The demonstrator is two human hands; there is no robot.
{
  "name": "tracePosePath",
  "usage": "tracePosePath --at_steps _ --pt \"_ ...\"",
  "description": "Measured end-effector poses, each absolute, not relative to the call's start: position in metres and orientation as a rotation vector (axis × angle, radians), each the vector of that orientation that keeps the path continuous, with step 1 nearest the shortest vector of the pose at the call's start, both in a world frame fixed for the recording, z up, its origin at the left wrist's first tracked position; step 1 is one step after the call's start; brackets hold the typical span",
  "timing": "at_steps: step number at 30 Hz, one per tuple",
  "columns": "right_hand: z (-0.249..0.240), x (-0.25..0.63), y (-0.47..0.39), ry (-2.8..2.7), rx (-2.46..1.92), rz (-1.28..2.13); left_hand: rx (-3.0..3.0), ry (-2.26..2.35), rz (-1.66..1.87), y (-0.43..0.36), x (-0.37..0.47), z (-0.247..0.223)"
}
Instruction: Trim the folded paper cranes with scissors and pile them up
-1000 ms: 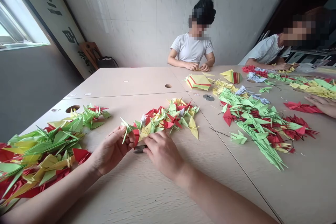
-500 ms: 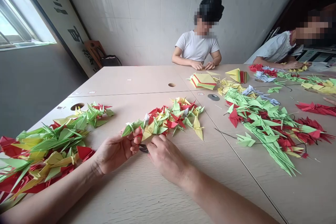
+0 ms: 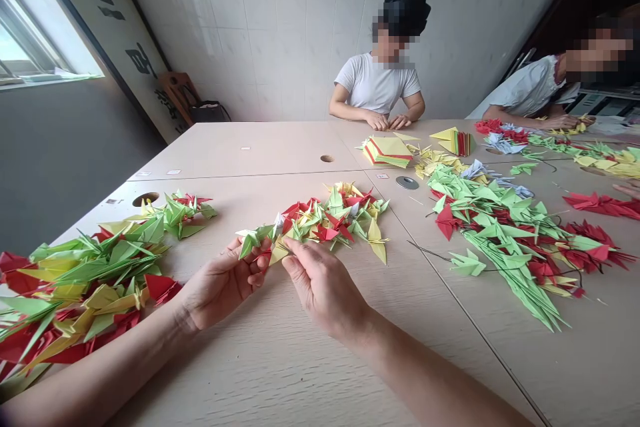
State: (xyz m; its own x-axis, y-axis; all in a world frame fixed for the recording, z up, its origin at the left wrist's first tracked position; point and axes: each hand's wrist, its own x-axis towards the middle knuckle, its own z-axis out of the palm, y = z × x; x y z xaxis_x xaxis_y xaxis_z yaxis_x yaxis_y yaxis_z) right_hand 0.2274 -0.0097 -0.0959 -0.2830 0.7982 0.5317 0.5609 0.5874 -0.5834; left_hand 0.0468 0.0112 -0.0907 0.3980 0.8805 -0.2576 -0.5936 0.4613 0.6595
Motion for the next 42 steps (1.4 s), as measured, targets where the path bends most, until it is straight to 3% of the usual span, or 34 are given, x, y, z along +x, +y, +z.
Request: tracePosePath --at_steps 42 --pt "-0.101 0.225 -0.014 -1.989 -0.968 0.163 0.646 0.696 0.886 -0.001 0.053 -0.095"
